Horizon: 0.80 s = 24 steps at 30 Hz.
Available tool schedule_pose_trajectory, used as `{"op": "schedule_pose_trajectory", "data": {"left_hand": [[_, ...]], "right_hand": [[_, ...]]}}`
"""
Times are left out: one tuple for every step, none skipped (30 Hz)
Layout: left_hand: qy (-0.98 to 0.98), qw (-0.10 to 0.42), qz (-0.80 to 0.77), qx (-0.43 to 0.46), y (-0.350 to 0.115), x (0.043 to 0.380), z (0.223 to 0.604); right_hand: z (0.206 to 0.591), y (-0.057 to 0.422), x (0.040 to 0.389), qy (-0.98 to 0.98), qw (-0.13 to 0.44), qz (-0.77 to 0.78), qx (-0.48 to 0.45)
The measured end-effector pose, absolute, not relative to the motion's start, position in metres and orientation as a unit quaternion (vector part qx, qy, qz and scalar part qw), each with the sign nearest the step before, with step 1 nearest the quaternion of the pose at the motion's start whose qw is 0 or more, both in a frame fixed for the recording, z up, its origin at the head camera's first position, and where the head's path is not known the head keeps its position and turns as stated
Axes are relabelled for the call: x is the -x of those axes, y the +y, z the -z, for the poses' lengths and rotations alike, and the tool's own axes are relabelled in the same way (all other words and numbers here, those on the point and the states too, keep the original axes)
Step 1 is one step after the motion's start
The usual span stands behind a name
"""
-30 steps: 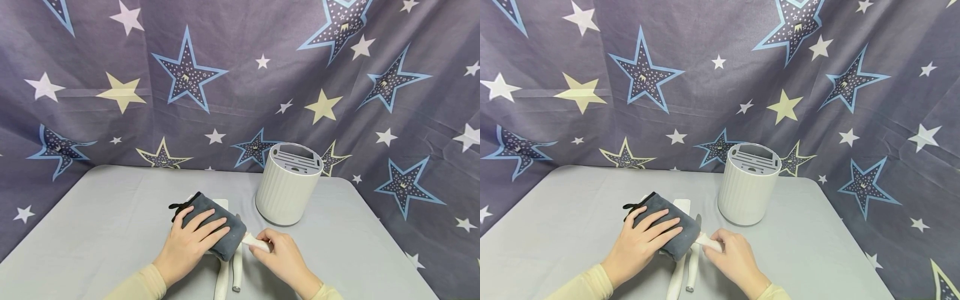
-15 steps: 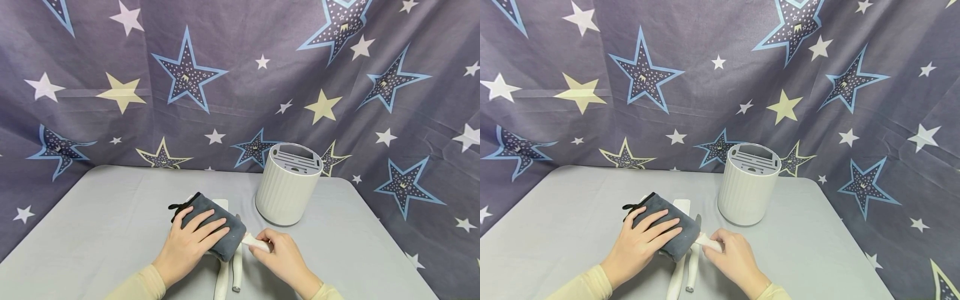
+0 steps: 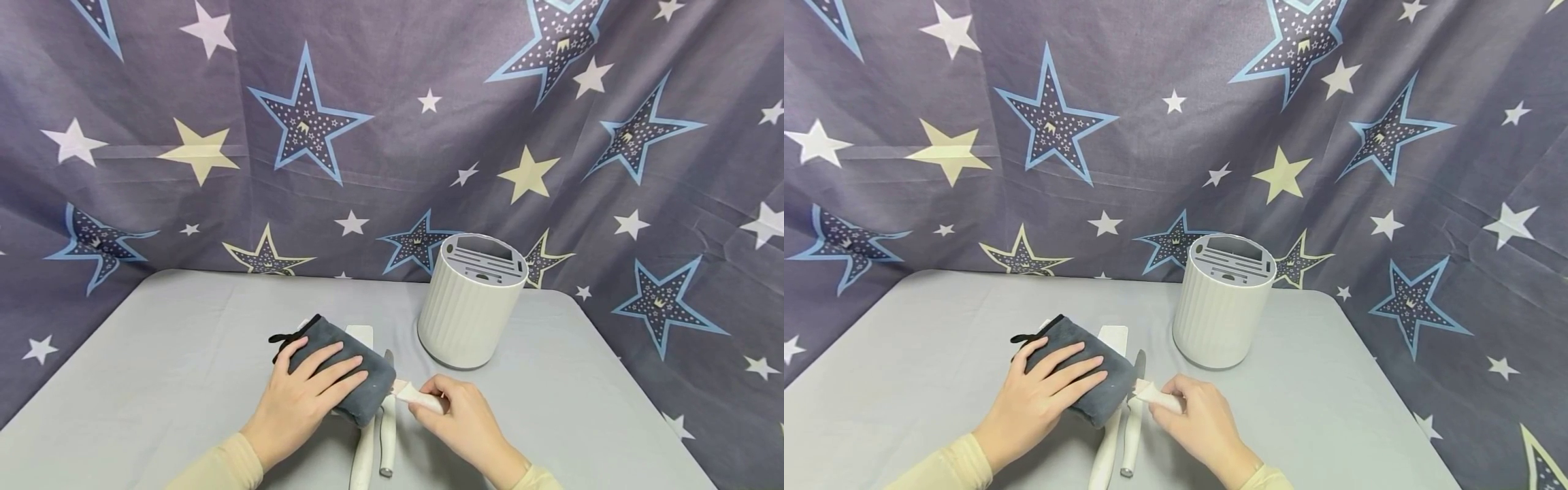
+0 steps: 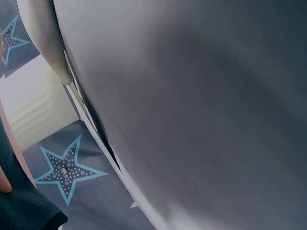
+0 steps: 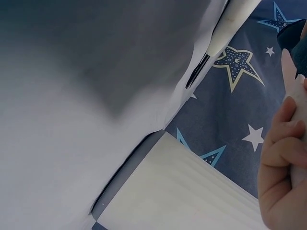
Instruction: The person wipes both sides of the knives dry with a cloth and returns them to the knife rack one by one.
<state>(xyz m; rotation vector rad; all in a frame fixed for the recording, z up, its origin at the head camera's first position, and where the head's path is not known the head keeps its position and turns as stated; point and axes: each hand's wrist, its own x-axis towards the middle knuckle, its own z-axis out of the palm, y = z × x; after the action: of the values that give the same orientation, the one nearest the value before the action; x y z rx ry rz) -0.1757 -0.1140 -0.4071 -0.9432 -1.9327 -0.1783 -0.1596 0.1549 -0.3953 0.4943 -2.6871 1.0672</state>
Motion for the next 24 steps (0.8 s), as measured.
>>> {"op": "schedule_pose_trajectory", "data": {"left_hand": [[-0.789, 0.473, 0.073, 0.385, -0.114, 0.175, 0.407], [-0.789, 0.475, 0.072, 0.384, -0.115, 0.175, 0.407], [-0.788, 0.476, 0.072, 0.383, -0.116, 0.175, 0.407], [-0.789, 0.476, 0.071, 0.382, -0.116, 0.175, 0.407], [-0.789, 0.476, 0.071, 0.381, -0.117, 0.175, 0.407], [-0.79, 0.477, 0.07, 0.38, -0.118, 0.174, 0.407], [-0.79, 0.476, 0.07, 0.379, -0.119, 0.174, 0.407], [-0.791, 0.477, 0.07, 0.378, -0.12, 0.174, 0.407], [-0.792, 0.476, 0.07, 0.377, -0.12, 0.174, 0.407], [-0.792, 0.477, 0.07, 0.376, -0.121, 0.174, 0.408], [-0.792, 0.477, 0.07, 0.375, -0.121, 0.174, 0.408], [-0.791, 0.478, 0.071, 0.375, -0.122, 0.174, 0.408], [-0.79, 0.479, 0.072, 0.375, -0.122, 0.175, 0.408], [-0.789, 0.48, 0.074, 0.375, -0.123, 0.175, 0.408], [-0.789, 0.481, 0.075, 0.375, -0.123, 0.175, 0.408], [-0.787, 0.484, 0.076, 0.375, -0.123, 0.175, 0.408], [-0.787, 0.484, 0.078, 0.374, -0.124, 0.175, 0.408], [-0.786, 0.485, 0.079, 0.374, -0.124, 0.175, 0.408], [-0.786, 0.486, 0.079, 0.374, -0.125, 0.175, 0.408], [-0.786, 0.486, 0.079, 0.373, -0.125, 0.175, 0.408], [-0.786, 0.487, 0.078, 0.373, -0.126, 0.176, 0.408], [-0.786, 0.487, 0.078, 0.373, -0.127, 0.176, 0.408], [-0.786, 0.487, 0.077, 0.373, -0.127, 0.176, 0.408], [-0.786, 0.488, 0.076, 0.372, -0.128, 0.176, 0.408]], "right_hand": [[0.395, 0.155, 0.159, -0.911, 0.104, -0.363, -0.168], [0.395, 0.156, 0.159, -0.91, 0.106, -0.364, -0.169], [0.395, 0.156, 0.159, -0.91, 0.107, -0.364, -0.169], [0.396, 0.156, 0.159, -0.909, 0.107, -0.365, -0.17], [0.396, 0.157, 0.159, -0.909, 0.107, -0.366, -0.17], [0.396, 0.157, 0.158, -0.909, 0.106, -0.367, -0.17], [0.396, 0.157, 0.158, -0.908, 0.105, -0.367, -0.17], [0.396, 0.157, 0.158, -0.908, 0.104, -0.368, -0.169], [0.396, 0.158, 0.158, -0.908, 0.102, -0.37, -0.169], [0.396, 0.158, 0.158, -0.908, 0.101, -0.371, -0.168], [0.396, 0.158, 0.158, -0.908, 0.1, -0.372, -0.167], [0.396, 0.158, 0.158, -0.908, 0.098, -0.372, -0.165], [0.395, 0.158, 0.158, -0.908, 0.097, -0.372, -0.165], [0.395, 0.159, 0.158, -0.908, 0.096, -0.373, -0.164], [0.395, 0.159, 0.157, -0.909, 0.094, -0.373, -0.163], [0.395, 0.159, 0.157, -0.909, 0.093, -0.374, -0.161], [0.395, 0.159, 0.157, -0.909, 0.091, -0.374, -0.159], [0.394, 0.16, 0.157, -0.909, 0.089, -0.375, -0.158], [0.394, 0.16, 0.157, -0.909, 0.088, -0.376, -0.158], [0.394, 0.16, 0.157, -0.909, 0.088, -0.376, -0.157], [0.394, 0.16, 0.156, -0.909, 0.088, -0.376, -0.156], [0.394, 0.16, 0.156, -0.909, 0.088, -0.376, -0.156], [0.393, 0.161, 0.156, -0.909, 0.089, -0.375, -0.156], [0.393, 0.161, 0.156, -0.909, 0.09, -0.375, -0.156]]}}
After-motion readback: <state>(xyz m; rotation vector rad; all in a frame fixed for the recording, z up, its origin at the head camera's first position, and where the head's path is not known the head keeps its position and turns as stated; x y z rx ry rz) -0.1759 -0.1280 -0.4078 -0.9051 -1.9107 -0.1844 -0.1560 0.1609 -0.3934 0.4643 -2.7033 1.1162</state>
